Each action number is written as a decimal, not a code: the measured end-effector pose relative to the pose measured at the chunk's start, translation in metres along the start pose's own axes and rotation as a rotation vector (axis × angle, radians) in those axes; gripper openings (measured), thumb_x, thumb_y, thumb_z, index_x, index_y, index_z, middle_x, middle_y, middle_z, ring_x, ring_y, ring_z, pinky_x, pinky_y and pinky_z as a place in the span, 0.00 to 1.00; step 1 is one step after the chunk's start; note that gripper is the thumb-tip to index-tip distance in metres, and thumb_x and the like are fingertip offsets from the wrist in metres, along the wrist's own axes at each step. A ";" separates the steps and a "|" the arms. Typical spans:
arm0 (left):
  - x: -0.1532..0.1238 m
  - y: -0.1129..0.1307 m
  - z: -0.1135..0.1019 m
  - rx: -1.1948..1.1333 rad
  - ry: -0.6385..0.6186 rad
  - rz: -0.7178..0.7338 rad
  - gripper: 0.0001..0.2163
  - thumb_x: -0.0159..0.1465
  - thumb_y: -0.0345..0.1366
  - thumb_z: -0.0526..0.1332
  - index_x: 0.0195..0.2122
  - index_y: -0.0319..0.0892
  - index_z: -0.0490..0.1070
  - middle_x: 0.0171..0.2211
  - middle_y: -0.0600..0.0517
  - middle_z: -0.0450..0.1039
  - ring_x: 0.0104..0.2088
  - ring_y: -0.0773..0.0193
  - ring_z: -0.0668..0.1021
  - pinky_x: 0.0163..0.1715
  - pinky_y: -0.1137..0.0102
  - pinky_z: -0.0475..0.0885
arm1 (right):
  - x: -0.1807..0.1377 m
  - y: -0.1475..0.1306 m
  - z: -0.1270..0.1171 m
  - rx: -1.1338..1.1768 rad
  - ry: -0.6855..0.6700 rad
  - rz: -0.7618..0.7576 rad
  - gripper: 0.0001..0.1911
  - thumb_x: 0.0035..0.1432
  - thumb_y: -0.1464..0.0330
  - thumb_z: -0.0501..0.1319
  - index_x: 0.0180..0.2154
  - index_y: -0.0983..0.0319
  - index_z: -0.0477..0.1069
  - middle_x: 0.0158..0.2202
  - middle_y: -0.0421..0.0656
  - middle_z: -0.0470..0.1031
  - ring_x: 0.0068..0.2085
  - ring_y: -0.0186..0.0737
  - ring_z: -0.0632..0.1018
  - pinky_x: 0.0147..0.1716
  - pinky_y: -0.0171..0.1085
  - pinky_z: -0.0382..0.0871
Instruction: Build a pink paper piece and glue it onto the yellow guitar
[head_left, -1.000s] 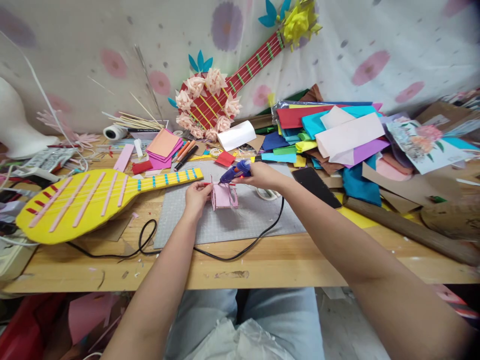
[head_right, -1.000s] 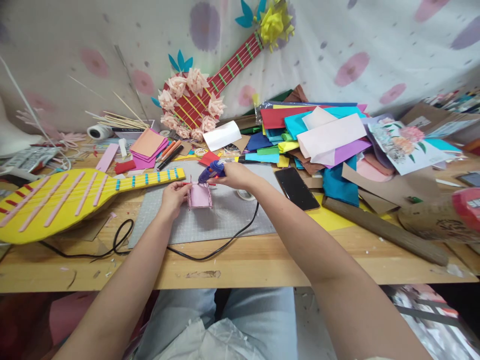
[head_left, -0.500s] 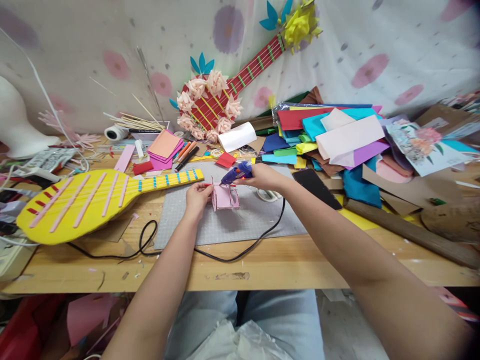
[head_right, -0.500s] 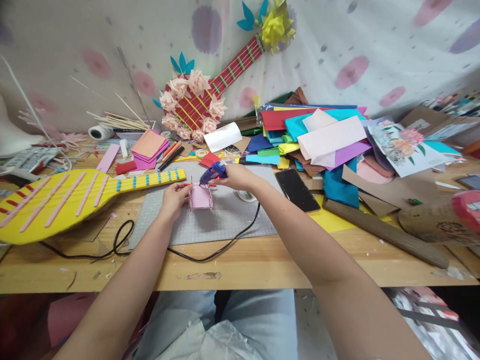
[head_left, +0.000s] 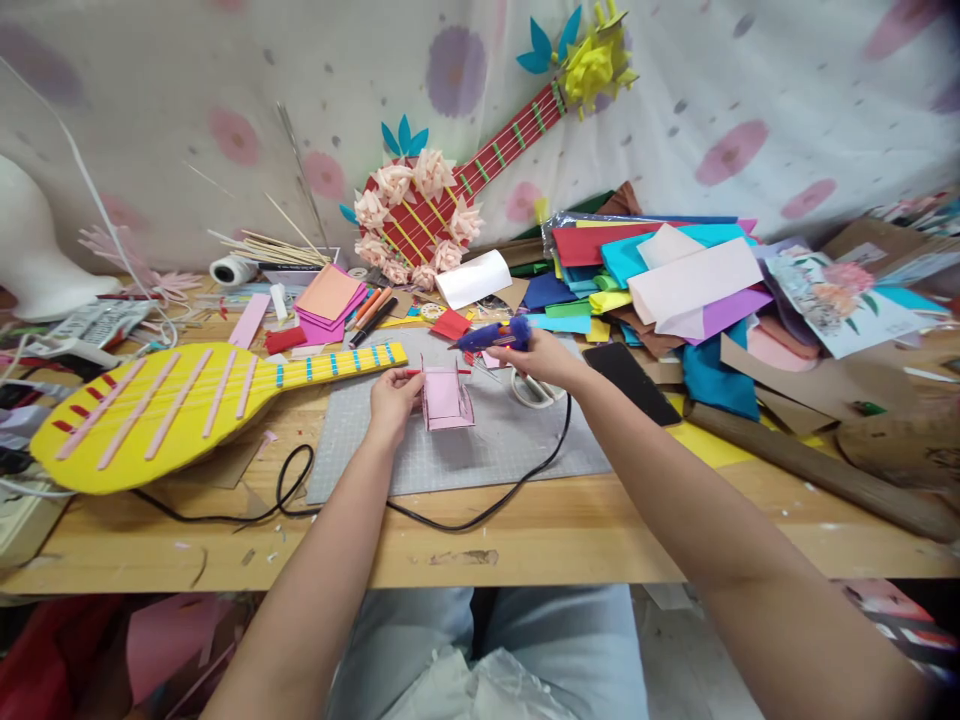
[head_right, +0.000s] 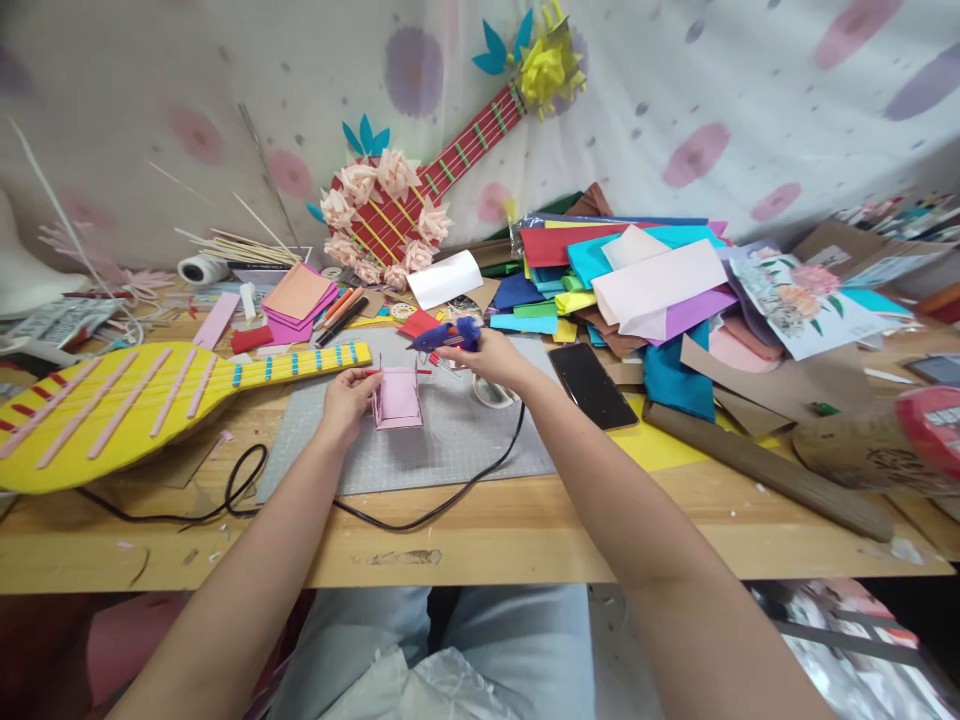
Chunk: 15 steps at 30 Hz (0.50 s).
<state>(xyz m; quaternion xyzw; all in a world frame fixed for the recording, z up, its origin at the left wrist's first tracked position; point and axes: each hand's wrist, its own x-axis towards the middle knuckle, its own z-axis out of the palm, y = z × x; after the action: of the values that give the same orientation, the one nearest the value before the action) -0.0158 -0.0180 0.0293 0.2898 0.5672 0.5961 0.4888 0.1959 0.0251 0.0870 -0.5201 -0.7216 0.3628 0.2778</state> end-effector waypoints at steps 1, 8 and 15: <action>0.001 -0.001 -0.001 -0.011 -0.003 0.010 0.15 0.39 0.35 0.68 0.25 0.38 0.64 0.19 0.57 0.67 0.18 0.72 0.69 0.17 0.76 0.64 | -0.002 0.006 -0.001 0.060 0.069 0.026 0.22 0.45 0.52 0.60 0.33 0.64 0.73 0.22 0.40 0.71 0.19 0.29 0.65 0.20 0.32 0.59; 0.003 -0.004 -0.003 -0.052 -0.006 0.048 0.18 0.38 0.37 0.68 0.28 0.38 0.65 0.21 0.56 0.68 0.20 0.72 0.70 0.19 0.76 0.65 | -0.012 0.075 -0.012 0.089 0.612 0.203 0.25 0.44 0.49 0.59 0.28 0.66 0.73 0.21 0.45 0.73 0.21 0.35 0.70 0.24 0.35 0.64; 0.002 -0.006 -0.003 -0.070 -0.008 0.081 0.17 0.39 0.37 0.68 0.28 0.38 0.65 0.23 0.55 0.69 0.21 0.72 0.70 0.20 0.76 0.65 | -0.022 0.099 -0.016 -0.075 0.647 0.258 0.29 0.44 0.48 0.58 0.36 0.67 0.75 0.30 0.51 0.77 0.34 0.47 0.76 0.35 0.41 0.67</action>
<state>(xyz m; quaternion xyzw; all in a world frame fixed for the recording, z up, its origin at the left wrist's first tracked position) -0.0179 -0.0178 0.0225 0.2975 0.5319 0.6338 0.4763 0.2696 0.0275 0.0153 -0.7047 -0.5374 0.1847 0.4248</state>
